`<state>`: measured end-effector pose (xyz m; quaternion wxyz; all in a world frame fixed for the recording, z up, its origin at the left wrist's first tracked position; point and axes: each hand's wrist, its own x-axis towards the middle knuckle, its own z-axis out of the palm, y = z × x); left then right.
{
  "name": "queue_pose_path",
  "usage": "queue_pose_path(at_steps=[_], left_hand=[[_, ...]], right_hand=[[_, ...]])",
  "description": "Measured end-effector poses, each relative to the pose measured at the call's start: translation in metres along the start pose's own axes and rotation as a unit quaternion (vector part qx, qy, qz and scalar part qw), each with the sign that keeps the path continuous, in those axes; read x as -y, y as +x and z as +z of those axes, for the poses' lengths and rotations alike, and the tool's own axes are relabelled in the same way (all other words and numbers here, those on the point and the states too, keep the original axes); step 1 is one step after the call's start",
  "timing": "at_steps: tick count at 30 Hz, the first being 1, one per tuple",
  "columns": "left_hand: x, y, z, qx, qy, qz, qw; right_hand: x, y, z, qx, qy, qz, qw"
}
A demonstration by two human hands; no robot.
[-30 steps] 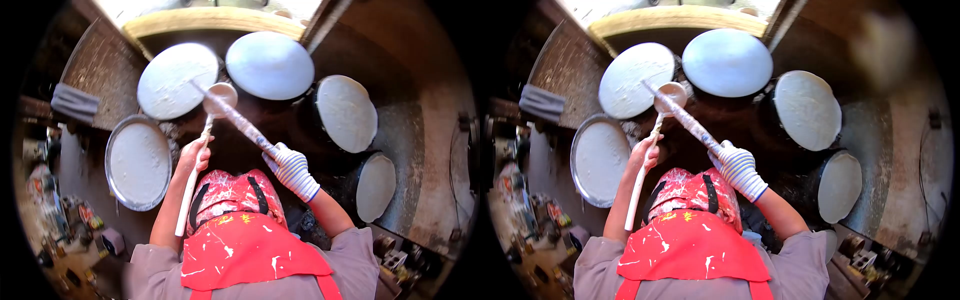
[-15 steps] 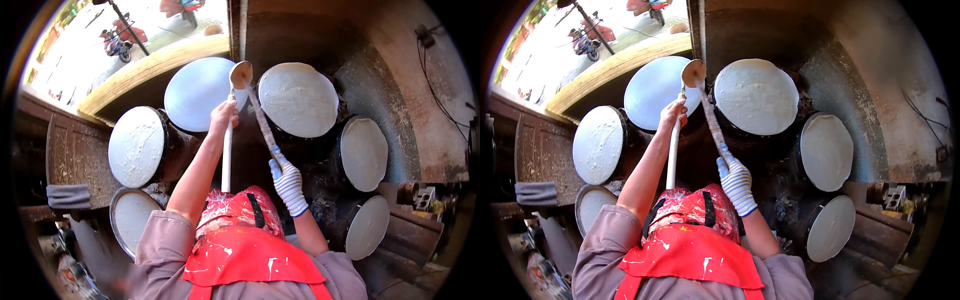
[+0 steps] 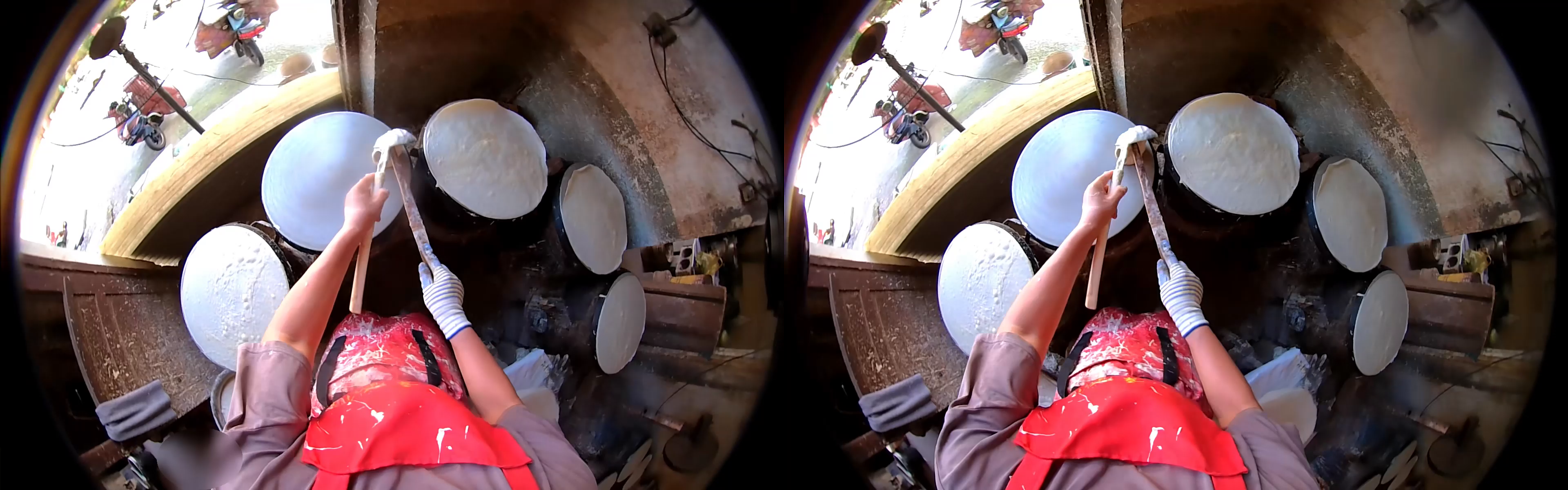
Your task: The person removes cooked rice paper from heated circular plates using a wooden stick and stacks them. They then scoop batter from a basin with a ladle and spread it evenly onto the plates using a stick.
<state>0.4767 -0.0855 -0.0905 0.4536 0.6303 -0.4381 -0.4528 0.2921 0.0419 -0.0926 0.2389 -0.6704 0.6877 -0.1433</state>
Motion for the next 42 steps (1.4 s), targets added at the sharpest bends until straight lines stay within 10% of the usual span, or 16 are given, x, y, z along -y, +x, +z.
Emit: queue_pose_path(at_steps=[5, 11, 21, 35, 38, 42], left_hand=[[0.006, 0.018, -0.025, -0.042, 0.348, 0.246, 0.904], [0.013, 0.021, -0.045, -0.02, 0.385, 0.244, 0.89], [0.006, 0.058, -0.064, -0.02, 0.366, 0.246, 0.897], [0.032, 0.085, -0.128, -0.042, 0.427, 0.129, 0.894], [0.039, 0.079, -0.167, -0.082, 0.426, 0.14, 0.89], [0.032, 0.067, -0.19, -0.093, 0.433, 0.082, 0.893]], right_hand=[[0.011, -0.036, 0.017, -0.052, 0.066, 0.051, 0.995], [0.031, -0.05, 0.065, -0.033, 0.421, 0.151, 0.894], [0.054, 0.008, 0.126, -0.163, 0.361, 0.085, 0.914], [0.166, 0.146, 0.129, -0.077, 0.272, 0.133, 0.95], [0.115, 0.14, 0.146, -0.187, 0.268, -0.002, 0.945], [0.083, 0.094, 0.133, -0.134, 0.327, 0.132, 0.926]])
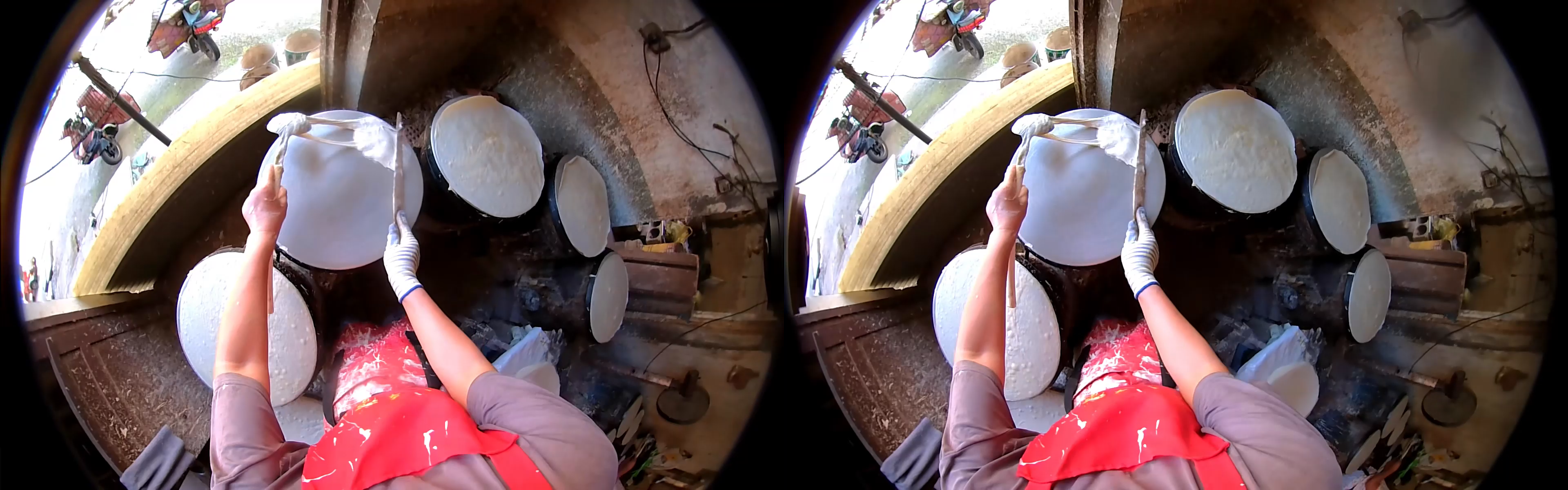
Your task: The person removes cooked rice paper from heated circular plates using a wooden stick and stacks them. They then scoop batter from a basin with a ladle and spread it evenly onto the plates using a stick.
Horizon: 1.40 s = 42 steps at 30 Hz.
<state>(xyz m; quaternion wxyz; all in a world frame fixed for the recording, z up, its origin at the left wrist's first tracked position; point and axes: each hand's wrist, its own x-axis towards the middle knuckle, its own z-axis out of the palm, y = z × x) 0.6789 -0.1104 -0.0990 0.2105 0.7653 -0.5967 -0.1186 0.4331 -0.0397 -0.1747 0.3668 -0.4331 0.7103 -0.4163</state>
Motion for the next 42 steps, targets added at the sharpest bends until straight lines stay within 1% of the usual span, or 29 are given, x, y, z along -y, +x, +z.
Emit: queue_pose_path(at_steps=[1, 2, 5, 7, 8, 9, 10, 11, 13, 15, 17, 18, 19, 21, 22, 24, 25, 27, 28, 29, 30, 31, 33, 35, 36, 37, 38, 39, 42], left_hand=[[-0.001, -0.006, 0.002, 0.0, 0.0, 0.0, 1.0], [-0.002, -0.013, 0.004, -0.008, -0.017, 0.003, 1.0], [-0.012, -0.027, 0.008, -0.016, -0.066, -0.015, 0.998], [-0.017, -0.032, 0.01, 0.025, -0.076, -0.061, 0.995], [-0.015, -0.035, 0.011, 0.024, -0.075, -0.062, 0.995], [-0.012, -0.037, 0.012, 0.016, -0.068, -0.074, 0.995], [-0.008, -0.038, 0.014, 0.008, -0.06, -0.085, 0.995], [0.0, -0.042, 0.017, -0.039, -0.063, -0.079, 0.994], [-0.001, -0.047, 0.006, -0.038, -0.13, -0.114, 0.984], [0.007, -0.051, 0.016, -0.074, -0.133, -0.088, 0.984], [-0.007, -0.055, 0.01, 0.007, -0.263, -0.193, 0.945], [-0.005, -0.058, 0.018, -0.01, -0.307, -0.181, 0.934], [-0.006, -0.062, 0.02, -0.012, -0.375, -0.176, 0.91], [-0.008, -0.068, 0.023, -0.006, -0.403, -0.199, 0.893], [-0.008, -0.07, 0.022, -0.009, -0.401, -0.199, 0.894], [-0.006, -0.073, 0.019, -0.023, -0.204, -0.185, 0.961], [-0.003, -0.078, 0.018, -0.028, -0.201, -0.188, 0.961], [0.002, -0.088, 0.018, -0.108, 0.005, -0.087, 0.99], [-0.003, -0.09, 0.014, -0.057, 0.0, -0.149, 0.987], [-0.006, -0.093, 0.014, -0.057, 0.004, -0.151, 0.987], [-0.009, -0.095, 0.014, -0.05, 0.018, -0.16, 0.986], [-0.012, -0.096, 0.015, -0.047, 0.031, -0.17, 0.984], [-0.013, -0.1, 0.022, -0.057, 0.027, -0.182, 0.981], [-0.024, -0.102, 0.021, -0.14, -0.056, -0.141, 0.978], [-0.029, -0.104, 0.019, -0.087, -0.233, -0.244, 0.937], [-0.024, -0.105, 0.021, -0.09, -0.229, -0.248, 0.937], [-0.015, -0.106, 0.023, -0.067, -0.393, -0.276, 0.874], [-0.007, -0.108, 0.026, -0.045, -0.546, -0.295, 0.783], [-0.009, -0.116, 0.02, -0.064, -0.591, -0.323, 0.736]], right_hand=[[0.019, -0.007, -0.004, 0.013, -0.048, -0.01, 0.999], [0.018, -0.002, 0.009, 0.01, -0.072, -0.078, 0.994], [0.025, 0.014, 0.047, 0.041, -0.008, -0.104, 0.994], [0.049, 0.02, 0.054, 0.109, -0.086, -0.047, 0.989], [0.051, 0.024, 0.056, 0.129, -0.048, -0.076, 0.988], [0.05, 0.024, 0.05, 0.129, -0.047, -0.076, 0.988], [0.044, 0.027, 0.037, 0.086, -0.042, -0.134, 0.986], [0.037, 0.03, 0.023, 0.043, -0.038, -0.191, 0.98], [0.018, 0.03, -0.008, 0.028, 0.008, -0.073, 0.997], [0.008, 0.027, -0.009, 0.018, -0.036, -0.074, 0.996], [0.015, 0.02, 0.007, 0.107, 0.0, -0.107, 0.988], [0.021, 0.019, 0.017, 0.128, 0.052, -0.056, 0.989], [0.026, 0.02, 0.023, 0.15, 0.061, -0.065, 0.985], [0.033, 0.02, 0.032, 0.215, 0.077, -0.004, 0.974], [0.032, 0.023, 0.028, 0.218, 0.08, -0.004, 0.973], [0.025, 0.038, 0.005, 0.158, -0.054, -0.14, 0.976], [0.022, 0.047, -0.01, 0.121, -0.066, -0.128, 0.982], [0.002, 0.065, -0.027, 0.103, -0.03, -0.103, 0.989], [0.007, 0.066, -0.028, 0.121, -0.041, -0.139, 0.982], [0.011, 0.064, -0.028, 0.137, -0.051, -0.173, 0.974], [0.015, 0.059, -0.025, 0.193, -0.064, -0.114, 0.973], [0.016, 0.059, -0.015, 0.217, -0.038, -0.127, 0.967], [0.019, 0.053, 0.0, 0.268, 0.013, -0.082, 0.96], [0.018, 0.047, 0.004, 0.316, 0.003, -0.096, 0.944], [0.017, 0.051, 0.001, 0.323, 0.018, -0.116, 0.939], [0.014, 0.056, -0.005, 0.329, 0.033, -0.135, 0.934], [0.025, 0.068, -0.022, 0.313, -0.02, -0.108, 0.943], [0.019, 0.087, -0.029, 0.263, -0.077, -0.126, 0.953], [0.023, 0.12, -0.039, 0.24, -0.017, -0.087, 0.967]])
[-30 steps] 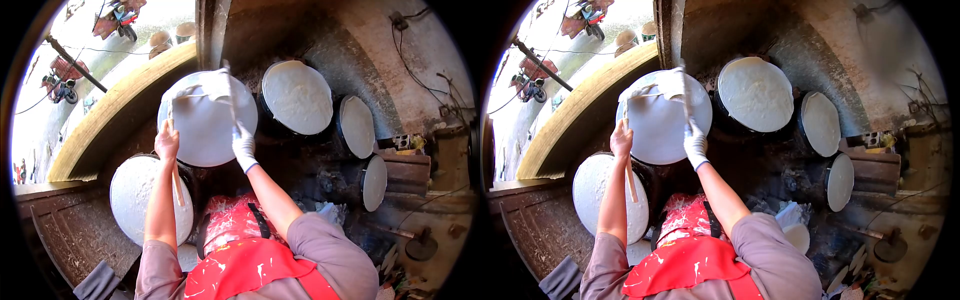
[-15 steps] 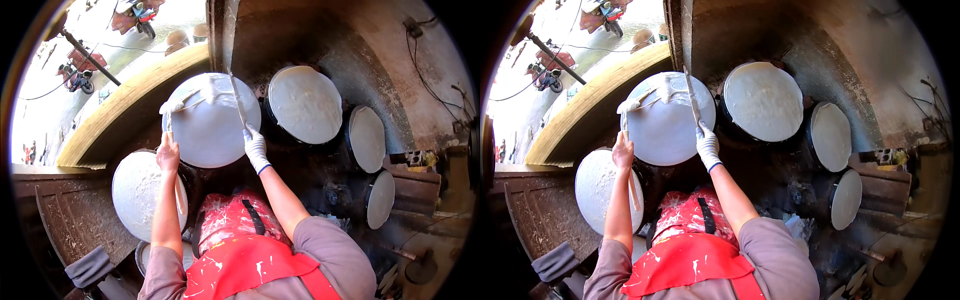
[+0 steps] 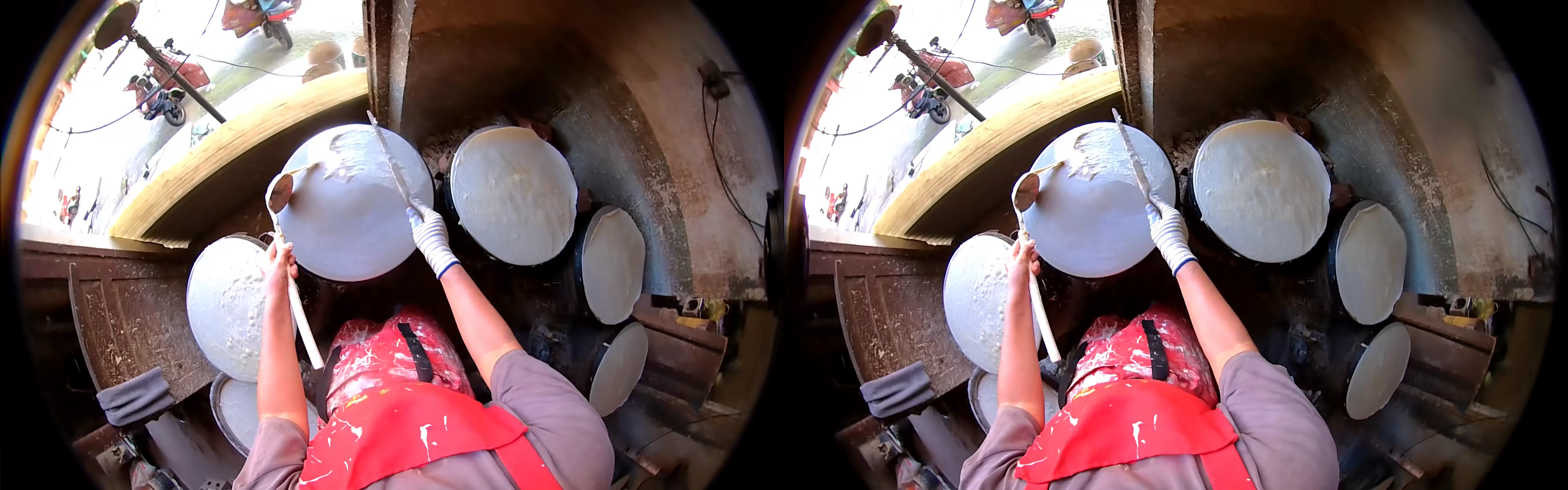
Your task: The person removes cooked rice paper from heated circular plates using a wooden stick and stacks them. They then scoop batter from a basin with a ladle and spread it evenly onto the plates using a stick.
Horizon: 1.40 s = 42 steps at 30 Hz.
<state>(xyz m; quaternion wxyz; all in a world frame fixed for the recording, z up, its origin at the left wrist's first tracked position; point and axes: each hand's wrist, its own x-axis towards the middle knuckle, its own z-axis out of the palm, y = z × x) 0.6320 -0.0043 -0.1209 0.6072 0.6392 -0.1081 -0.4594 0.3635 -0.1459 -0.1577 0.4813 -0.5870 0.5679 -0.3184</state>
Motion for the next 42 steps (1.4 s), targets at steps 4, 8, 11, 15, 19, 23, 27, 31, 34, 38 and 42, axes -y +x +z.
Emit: queue_pose_path(at_steps=[4, 8, 11, 15, 19, 23, 27, 31, 34, 38, 42], left_hand=[[-0.007, -0.016, 0.002, -0.028, -0.025, -0.048, 0.998], [-0.001, -0.022, 0.002, -0.066, -0.054, -0.077, 0.993], [0.003, -0.026, 0.003, -0.067, -0.015, -0.038, 0.997], [0.005, -0.032, 0.007, -0.114, 0.084, 0.015, 0.99], [0.008, -0.042, 0.006, -0.126, 0.135, 0.047, 0.982], [0.02, -0.052, -0.007, -0.124, 0.103, 0.029, 0.987], [0.016, -0.074, -0.007, -0.115, 0.038, -0.004, 0.993], [0.015, -0.084, -0.01, -0.118, -0.002, -0.018, 0.993], [0.017, -0.092, -0.014, -0.116, -0.012, -0.025, 0.993], [0.014, -0.108, -0.017, -0.122, -0.005, -0.051, 0.991], [0.017, -0.115, -0.014, -0.127, -0.016, -0.056, 0.99]], right_hand=[[0.013, 0.004, 0.016, 0.17, 0.079, 0.053, 0.981], [0.018, -0.008, 0.015, 0.253, 0.123, 0.133, 0.95], [0.006, 0.012, -0.013, 0.171, 0.114, 0.025, 0.978], [0.014, 0.04, -0.015, 0.181, 0.089, 0.064, 0.977], [0.035, 0.019, -0.004, 0.322, 0.081, 0.145, 0.932], [0.018, 0.023, -0.021, 0.316, 0.1, -0.001, 0.944], [0.028, 0.068, -0.031, 0.25, 0.094, 0.129, 0.955], [0.04, 0.069, -0.018, 0.391, 0.022, 0.109, 0.914], [0.024, 0.059, -0.034, 0.465, -0.032, 0.014, 0.885], [0.026, 0.066, -0.057, 0.405, -0.019, 0.028, 0.914], [0.024, 0.118, -0.014, 0.329, -0.008, -0.084, 0.941]])
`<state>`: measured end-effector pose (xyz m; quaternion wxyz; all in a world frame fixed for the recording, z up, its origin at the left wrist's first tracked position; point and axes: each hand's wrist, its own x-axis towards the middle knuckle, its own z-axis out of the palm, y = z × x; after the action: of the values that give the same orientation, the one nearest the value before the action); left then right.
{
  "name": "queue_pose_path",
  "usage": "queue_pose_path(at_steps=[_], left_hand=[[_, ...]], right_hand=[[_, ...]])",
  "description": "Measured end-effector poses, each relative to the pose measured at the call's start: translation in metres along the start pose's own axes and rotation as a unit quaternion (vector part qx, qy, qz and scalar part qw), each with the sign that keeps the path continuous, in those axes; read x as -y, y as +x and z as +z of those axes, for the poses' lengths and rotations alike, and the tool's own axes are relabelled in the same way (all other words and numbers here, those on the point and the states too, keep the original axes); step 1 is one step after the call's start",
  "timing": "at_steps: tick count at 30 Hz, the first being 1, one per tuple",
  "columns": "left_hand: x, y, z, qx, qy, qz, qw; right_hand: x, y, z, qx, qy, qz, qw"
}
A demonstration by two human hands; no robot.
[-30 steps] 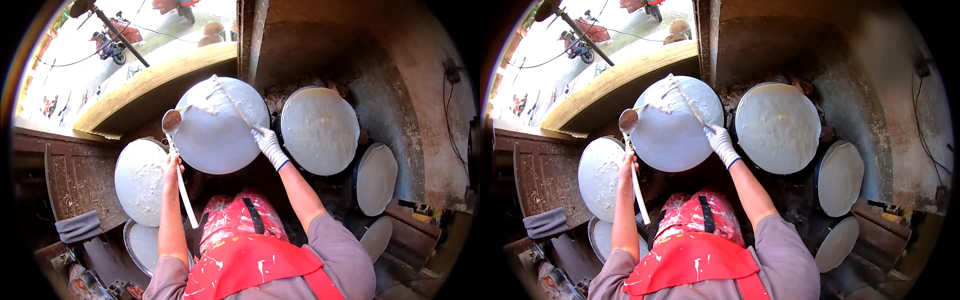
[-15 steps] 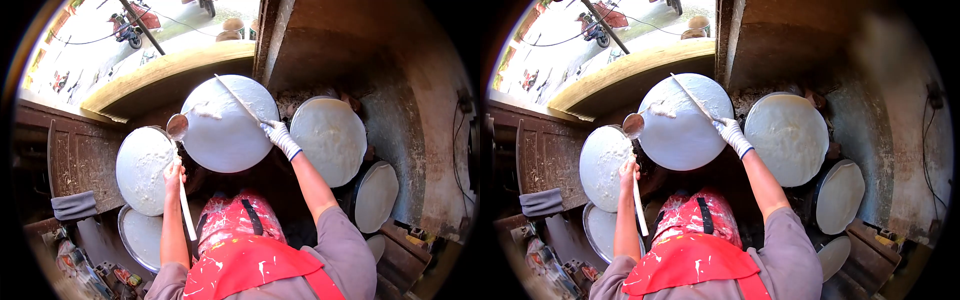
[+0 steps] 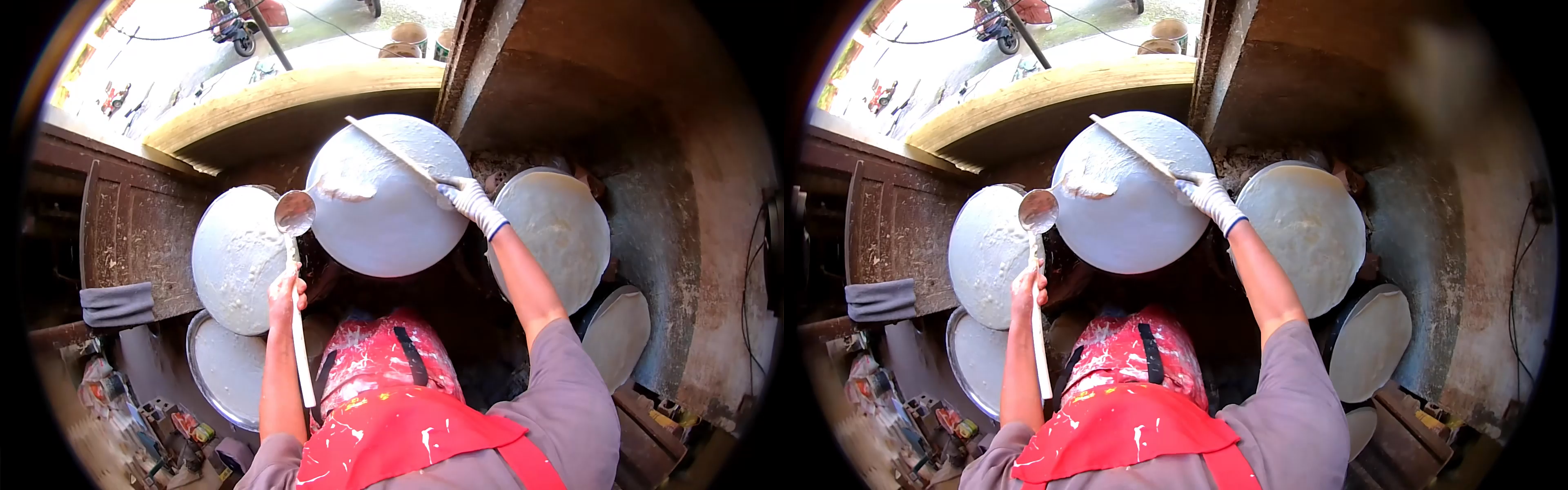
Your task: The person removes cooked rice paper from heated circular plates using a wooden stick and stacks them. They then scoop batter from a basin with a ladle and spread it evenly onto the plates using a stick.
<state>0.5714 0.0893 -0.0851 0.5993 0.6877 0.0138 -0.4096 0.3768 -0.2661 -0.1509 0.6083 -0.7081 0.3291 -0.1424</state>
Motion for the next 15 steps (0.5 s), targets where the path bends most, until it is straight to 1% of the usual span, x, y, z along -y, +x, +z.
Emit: queue_pose_path(at_steps=[1, 3, 4, 5, 7, 8, 9, 11, 12, 13, 14, 15], left_hand=[[0.001, 0.0, 0.0, -0.004, -0.002, 0.0, 1.0], [0.004, -0.004, 0.0, 0.008, -0.031, 0.001, 0.999], [0.004, -0.005, -0.001, 0.008, -0.025, 0.001, 1.0], [0.004, -0.008, -0.003, 0.005, -0.025, 0.001, 1.0], [0.003, -0.01, -0.006, 0.0, 0.009, -0.007, 1.0], [0.004, -0.012, -0.009, 0.0, 0.008, -0.007, 1.0], [0.005, -0.016, -0.014, 0.0, 0.006, -0.014, 1.0], [0.005, -0.023, -0.016, -0.004, 0.002, -0.025, 1.0], [0.004, -0.026, -0.016, -0.008, 0.001, -0.022, 1.0], [0.005, -0.028, -0.015, -0.012, 0.001, -0.021, 1.0], [0.005, -0.03, -0.016, -0.015, 0.003, -0.023, 1.0], [0.006, -0.03, -0.015, -0.015, -0.003, -0.019, 1.0]], right_hand=[[0.003, 0.005, 0.006, 0.004, 0.0, -0.001, 1.0], [0.008, 0.004, 0.013, 0.148, 0.014, 0.084, 0.985], [0.024, -0.006, 0.012, 0.177, -0.007, 0.091, 0.98], [0.023, -0.01, 0.009, 0.215, -0.018, 0.159, 0.963], [0.023, -0.033, 0.0, 0.25, -0.074, 0.069, 0.963], [0.019, -0.041, -0.009, 0.263, -0.077, 0.025, 0.961], [0.018, -0.047, -0.018, 0.24, -0.09, 0.014, 0.966], [0.021, -0.041, -0.024, 0.124, -0.02, 0.108, 0.986], [0.017, -0.026, -0.022, 0.091, 0.005, 0.092, 0.992], [0.021, -0.012, -0.016, 0.05, -0.081, -0.003, 0.995], [0.017, 0.001, -0.008, 0.101, -0.006, 0.07, 0.992], [0.011, 0.012, 0.0, 0.15, 0.066, 0.14, 0.976]])
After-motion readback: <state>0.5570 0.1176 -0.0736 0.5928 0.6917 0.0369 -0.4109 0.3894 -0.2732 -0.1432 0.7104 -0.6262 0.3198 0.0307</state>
